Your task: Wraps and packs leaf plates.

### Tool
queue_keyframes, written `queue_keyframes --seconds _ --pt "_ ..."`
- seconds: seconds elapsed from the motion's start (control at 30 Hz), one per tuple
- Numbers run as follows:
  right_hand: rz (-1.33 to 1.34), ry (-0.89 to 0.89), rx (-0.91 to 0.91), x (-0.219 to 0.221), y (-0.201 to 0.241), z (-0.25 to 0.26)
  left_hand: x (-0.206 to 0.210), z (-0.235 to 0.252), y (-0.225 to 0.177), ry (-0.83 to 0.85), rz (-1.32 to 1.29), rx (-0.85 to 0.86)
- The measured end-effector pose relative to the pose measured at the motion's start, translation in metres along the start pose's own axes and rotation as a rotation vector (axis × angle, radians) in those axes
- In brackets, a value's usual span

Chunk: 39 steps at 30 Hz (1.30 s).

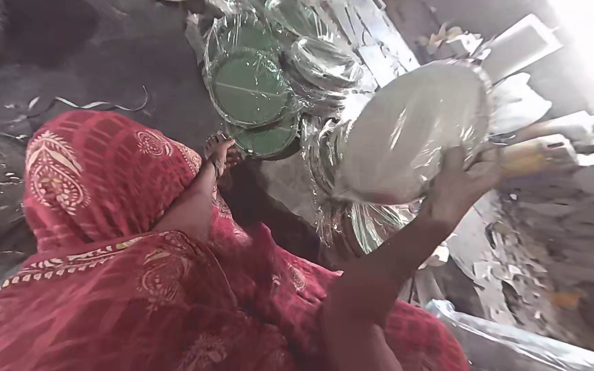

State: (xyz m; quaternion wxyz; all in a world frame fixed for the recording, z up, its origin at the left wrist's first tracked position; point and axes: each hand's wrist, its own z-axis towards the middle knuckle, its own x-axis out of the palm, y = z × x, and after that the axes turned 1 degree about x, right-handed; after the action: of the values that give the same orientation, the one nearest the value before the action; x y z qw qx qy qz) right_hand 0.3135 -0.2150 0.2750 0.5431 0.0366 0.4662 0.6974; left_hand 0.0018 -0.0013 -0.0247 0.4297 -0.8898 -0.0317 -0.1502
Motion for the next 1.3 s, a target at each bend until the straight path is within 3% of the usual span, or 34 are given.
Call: queue_keyframes --seconds 0.1,0.23,0.33,0.47,0.6,0.7,0.87,0.97,1.07,1.17,1.3 --pt "-0.221 0.018 -0.163 0.006 -0.003 0.033 -0.003 0.007 0.000 0.010 0.026 0.005" --pt "-0.535 0.120 -0.114 0.041 -0.065 0.059 -0.002 0.010 -0.001 -0.009 0.053 0.003" --pt "-0.631 0.344 0.097 0.072 -0.113 0.033 -0.004 0.008 -0.001 0.032 0.074 0.019" --pt "-0.649 0.418 0.179 0.114 -0.144 -0.027 -0.004 0.016 0.002 -0.005 0.054 -0.009" --pt "-0.554 0.551 0.187 0.154 -0.128 -0.072 0.003 0.018 0.001 -0.039 0.041 -0.042" --pt "-0.425 0.668 0.132 0.159 -0.099 -0.113 0.002 0.012 0.001 0.021 0.052 -0.044" --pt "-0.392 0.928 0.138 0.208 -0.085 -0.139 0.000 0.020 0.000 -0.013 0.126 0.080" --pt "-0.422 1.049 0.121 0.233 -0.083 -0.155 -0.002 0.031 -0.004 -0.007 0.471 0.216" --pt "-0.332 1.115 0.135 0.260 -0.090 -0.156 -0.011 0.041 -0.008 -0.109 0.934 0.298" --pt "-0.163 1.113 0.308 0.287 -0.094 -0.136 -0.018 0.057 -0.001 -0.173 0.858 0.228" --pt "0.257 0.836 0.767 0.345 -0.109 -0.090 -0.020 0.066 0.001 -0.170 0.743 0.177"
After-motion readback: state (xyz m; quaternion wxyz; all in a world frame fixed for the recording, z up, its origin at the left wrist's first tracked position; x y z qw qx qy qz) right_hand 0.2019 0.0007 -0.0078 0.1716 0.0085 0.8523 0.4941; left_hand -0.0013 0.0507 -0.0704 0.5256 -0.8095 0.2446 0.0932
